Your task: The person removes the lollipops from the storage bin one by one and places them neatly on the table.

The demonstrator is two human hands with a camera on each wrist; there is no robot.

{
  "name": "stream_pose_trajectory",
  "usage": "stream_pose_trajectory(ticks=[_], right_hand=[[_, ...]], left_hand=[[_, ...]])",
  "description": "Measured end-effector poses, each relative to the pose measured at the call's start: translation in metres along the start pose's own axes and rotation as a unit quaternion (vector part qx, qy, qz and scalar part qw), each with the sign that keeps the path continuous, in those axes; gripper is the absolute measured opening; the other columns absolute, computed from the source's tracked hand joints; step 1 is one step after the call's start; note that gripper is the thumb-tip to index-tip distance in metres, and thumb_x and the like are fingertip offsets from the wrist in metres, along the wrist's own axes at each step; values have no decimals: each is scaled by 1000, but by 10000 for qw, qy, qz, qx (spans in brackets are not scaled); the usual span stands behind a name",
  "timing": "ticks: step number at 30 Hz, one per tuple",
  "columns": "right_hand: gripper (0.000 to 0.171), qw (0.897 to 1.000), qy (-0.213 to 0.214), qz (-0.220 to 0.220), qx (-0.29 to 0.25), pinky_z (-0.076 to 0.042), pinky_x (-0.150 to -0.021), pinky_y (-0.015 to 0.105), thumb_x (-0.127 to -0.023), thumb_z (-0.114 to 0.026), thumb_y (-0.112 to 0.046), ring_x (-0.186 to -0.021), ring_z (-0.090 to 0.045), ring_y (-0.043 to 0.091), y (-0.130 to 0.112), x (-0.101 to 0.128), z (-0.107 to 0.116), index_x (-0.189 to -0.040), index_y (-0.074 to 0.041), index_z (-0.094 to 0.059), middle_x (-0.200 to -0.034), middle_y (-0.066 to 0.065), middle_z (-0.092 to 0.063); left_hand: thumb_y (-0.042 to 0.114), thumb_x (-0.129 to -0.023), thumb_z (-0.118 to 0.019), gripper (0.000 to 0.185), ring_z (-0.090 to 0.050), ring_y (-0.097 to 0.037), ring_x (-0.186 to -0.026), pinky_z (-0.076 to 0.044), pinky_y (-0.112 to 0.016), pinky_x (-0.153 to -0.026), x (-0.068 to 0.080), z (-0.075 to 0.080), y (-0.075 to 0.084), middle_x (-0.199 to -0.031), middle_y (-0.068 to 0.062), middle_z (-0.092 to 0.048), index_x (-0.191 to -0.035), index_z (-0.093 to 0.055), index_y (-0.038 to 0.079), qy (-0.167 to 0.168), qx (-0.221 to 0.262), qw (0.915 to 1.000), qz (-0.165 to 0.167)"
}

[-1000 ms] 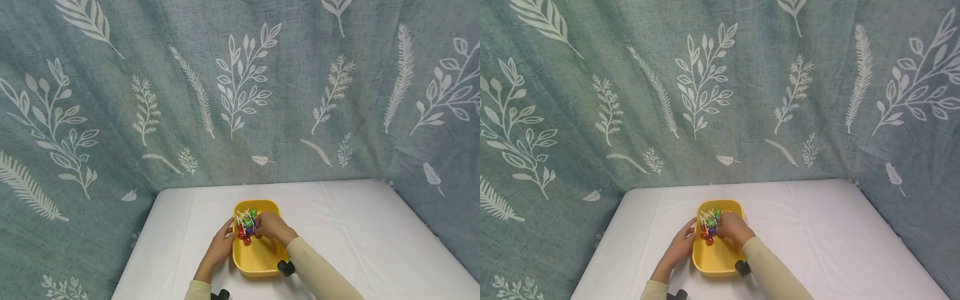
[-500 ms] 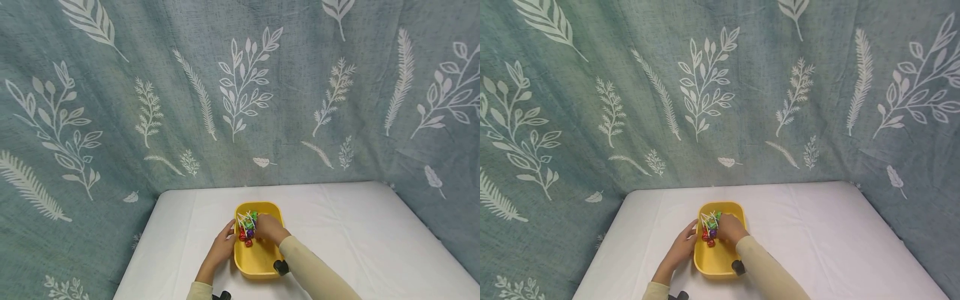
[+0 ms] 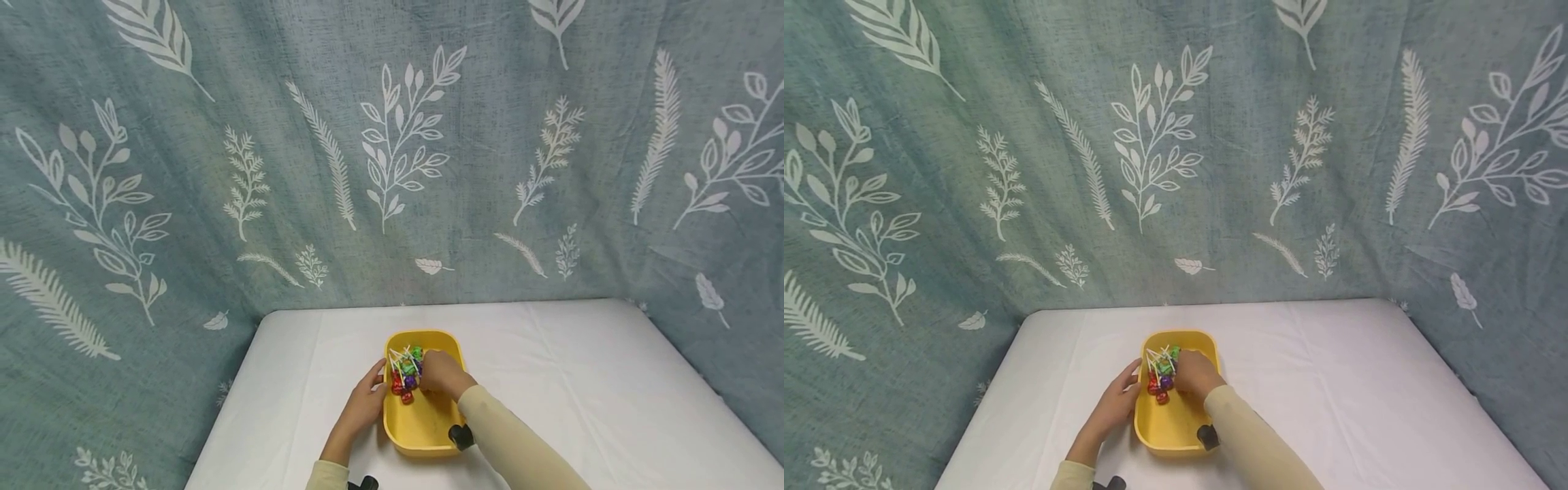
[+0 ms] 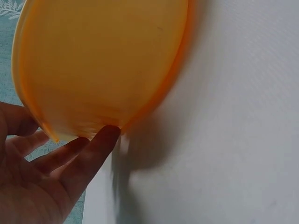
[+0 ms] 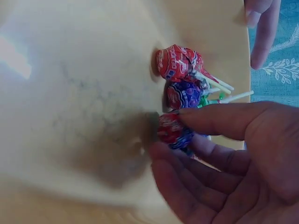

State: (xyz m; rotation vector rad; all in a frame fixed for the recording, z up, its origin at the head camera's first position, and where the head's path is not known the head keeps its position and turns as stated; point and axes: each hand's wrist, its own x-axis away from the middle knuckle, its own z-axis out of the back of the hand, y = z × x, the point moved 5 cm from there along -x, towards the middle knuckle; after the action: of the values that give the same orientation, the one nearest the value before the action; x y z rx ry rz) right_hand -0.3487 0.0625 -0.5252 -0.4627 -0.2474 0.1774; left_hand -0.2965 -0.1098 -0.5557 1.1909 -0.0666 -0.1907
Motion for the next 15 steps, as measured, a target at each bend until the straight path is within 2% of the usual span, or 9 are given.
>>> stream_pose_trajectory(ticks=[4, 9, 11, 15], right_hand=[[21, 9998, -93, 61, -133, -37, -44, 25, -81, -72, -2, -45, -43, 13, 0, 6, 6, -64, -8, -62, -54, 2, -52], [32, 9995, 22, 119, -284, -34, -47, 26, -84, -74, -6, -48, -40, 13, 0, 12, 16, -60, -12, -54, -54, -1, -43], [30, 9992, 149, 187, -330, -35, -49, 27, -83, -75, -7, -51, -41, 13, 1, 14, 21, -62, -12, -55, -57, -2, -45], [17, 9980, 404, 358, -341, -42, -56, 29, -83, -80, -11, -62, -50, 15, 3, 19, 28, -75, -9, -65, -71, -1, -57]], left_hand=[[11, -102, -51, 53, -64, -35, -109, -55, -47, -89, 0, 1, 0, -126, -24, -62, -154, -41, 5, 72, -52, 9999, 67], [12, -103, -50, 54, -64, -34, -108, -55, -45, -87, 0, 1, 2, -128, -25, -61, -155, -40, 6, 82, 24, 9999, 135], [12, -103, -51, 54, -64, -35, -108, -55, -47, -87, 1, 0, 2, -129, -26, -60, -155, -40, 6, 81, 40, 9999, 125], [11, -102, -52, 54, -64, -36, -109, -55, -49, -87, 1, -1, 2, -128, -27, -61, -155, -41, 6, 93, 46, 9999, 116]])
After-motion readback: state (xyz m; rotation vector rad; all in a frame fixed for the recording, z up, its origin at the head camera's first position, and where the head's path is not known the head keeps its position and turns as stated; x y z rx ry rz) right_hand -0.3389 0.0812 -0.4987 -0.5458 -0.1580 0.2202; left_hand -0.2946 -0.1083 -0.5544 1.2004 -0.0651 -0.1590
